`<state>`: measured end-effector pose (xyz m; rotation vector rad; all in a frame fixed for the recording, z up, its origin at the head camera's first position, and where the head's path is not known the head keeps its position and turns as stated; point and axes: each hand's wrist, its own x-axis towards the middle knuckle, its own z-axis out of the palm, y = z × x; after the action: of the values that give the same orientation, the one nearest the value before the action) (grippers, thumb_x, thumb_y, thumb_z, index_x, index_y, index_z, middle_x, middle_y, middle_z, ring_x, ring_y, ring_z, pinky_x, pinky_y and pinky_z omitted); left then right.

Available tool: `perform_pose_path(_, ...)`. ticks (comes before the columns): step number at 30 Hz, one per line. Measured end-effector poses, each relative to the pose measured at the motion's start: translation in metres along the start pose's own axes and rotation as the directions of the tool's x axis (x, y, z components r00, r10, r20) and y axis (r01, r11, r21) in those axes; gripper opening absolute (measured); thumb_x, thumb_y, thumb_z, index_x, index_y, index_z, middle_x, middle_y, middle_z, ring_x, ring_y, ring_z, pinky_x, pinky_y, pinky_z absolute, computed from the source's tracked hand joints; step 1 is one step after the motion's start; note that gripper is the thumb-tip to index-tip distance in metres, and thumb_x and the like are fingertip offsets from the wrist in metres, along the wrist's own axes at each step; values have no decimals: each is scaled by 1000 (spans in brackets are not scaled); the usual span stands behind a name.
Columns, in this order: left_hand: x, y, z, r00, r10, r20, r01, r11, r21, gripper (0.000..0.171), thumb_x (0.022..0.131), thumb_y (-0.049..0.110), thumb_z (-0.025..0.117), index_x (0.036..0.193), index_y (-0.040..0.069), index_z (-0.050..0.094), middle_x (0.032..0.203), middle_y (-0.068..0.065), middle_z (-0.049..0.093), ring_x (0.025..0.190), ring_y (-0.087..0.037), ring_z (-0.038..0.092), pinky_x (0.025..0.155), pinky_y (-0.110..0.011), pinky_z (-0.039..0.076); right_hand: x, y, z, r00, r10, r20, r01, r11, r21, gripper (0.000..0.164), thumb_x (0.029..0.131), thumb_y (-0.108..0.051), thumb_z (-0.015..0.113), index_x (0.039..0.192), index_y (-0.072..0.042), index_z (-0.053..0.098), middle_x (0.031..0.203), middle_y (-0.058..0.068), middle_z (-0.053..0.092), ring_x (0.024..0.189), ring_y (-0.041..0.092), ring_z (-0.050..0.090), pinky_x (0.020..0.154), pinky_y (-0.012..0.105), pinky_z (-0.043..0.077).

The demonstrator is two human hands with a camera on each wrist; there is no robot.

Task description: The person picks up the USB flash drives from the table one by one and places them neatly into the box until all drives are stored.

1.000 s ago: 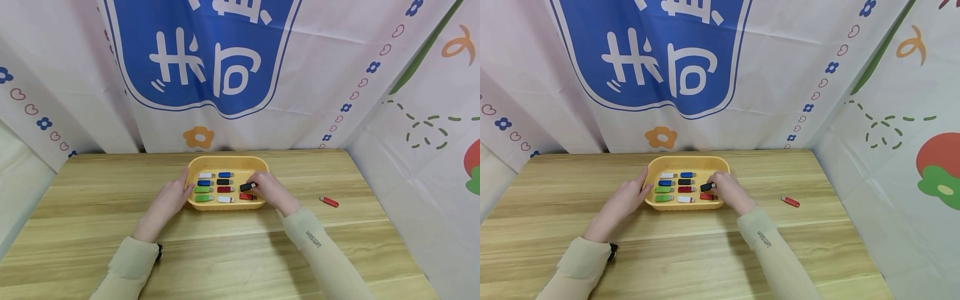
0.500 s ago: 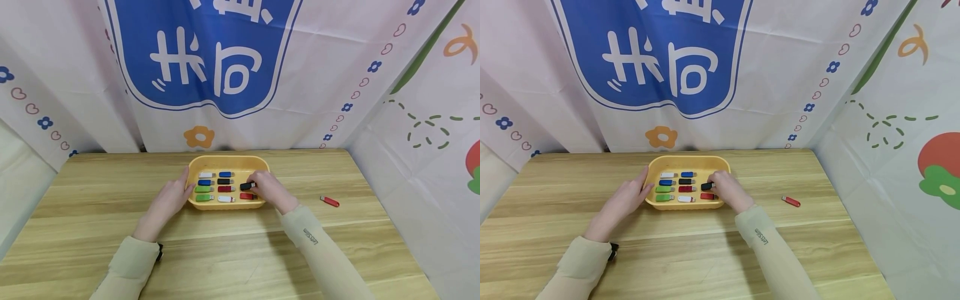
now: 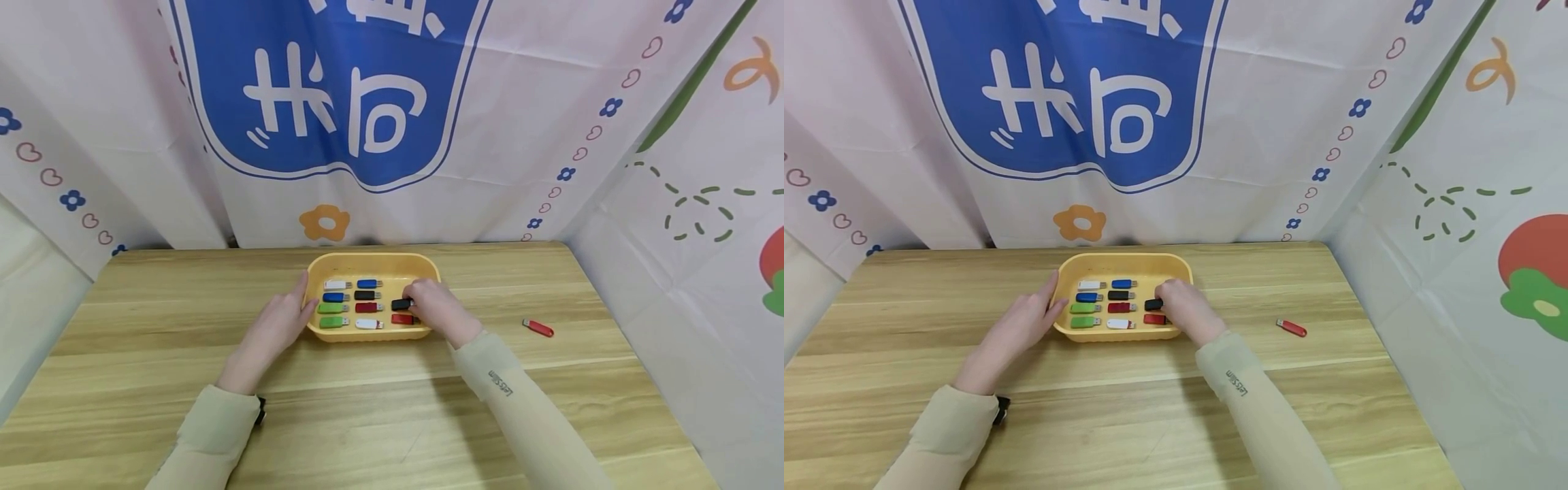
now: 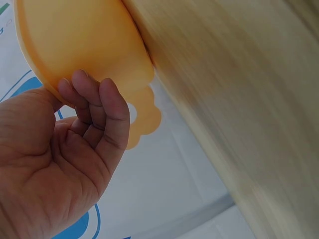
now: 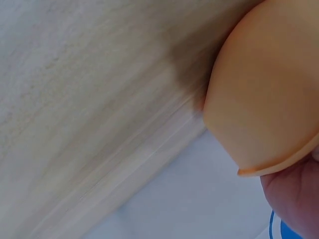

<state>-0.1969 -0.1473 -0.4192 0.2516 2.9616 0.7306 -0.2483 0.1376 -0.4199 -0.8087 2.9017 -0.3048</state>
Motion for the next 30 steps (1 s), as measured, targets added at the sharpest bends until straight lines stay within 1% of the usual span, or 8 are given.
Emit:
perform_pose_path(4,0,0,0,1000,3,-6,-3,1000,1,66,105,23,51,156,-6,20,62,-7,50,46,-15,45,45,-28,39,1,-2,1,1000,14,9,-14,999,-34,9,89,-4,71,98,-4,74,96,10,73,85,22,66,80,37,58)
perform_pose_path(12,0,0,-1,1000,-1,4,1,1000,4,67,105,23,51,156,-6,19,63,-7,50,47,-16,45,46,-28,39,1,-3,1,1000,6,10,-5,997,-76,11,88,0,70,97,-3,73,95,11,74,85,23,69,78,36,59)
perform_pose_path(19,0,1,-1,1000,-4,9,4,1000,8,67,105,23,51,156,-6,18,63,-8,50,48,-16,44,46,-28,38,1,-4,1,1000,-1,5,1,995,-96,8,86,0,71,94,-3,73,92,10,74,81,22,68,75,35,59)
perform_pose_path(30,0,1,-1,1000,-8,10,8,1000,14,67,105,24,51,156,-5,18,63,-7,48,49,-16,44,47,-28,38,2,-3,1,1000,5,10,-4,995,-96,11,86,1,71,96,-2,73,93,11,74,83,23,68,77,35,59)
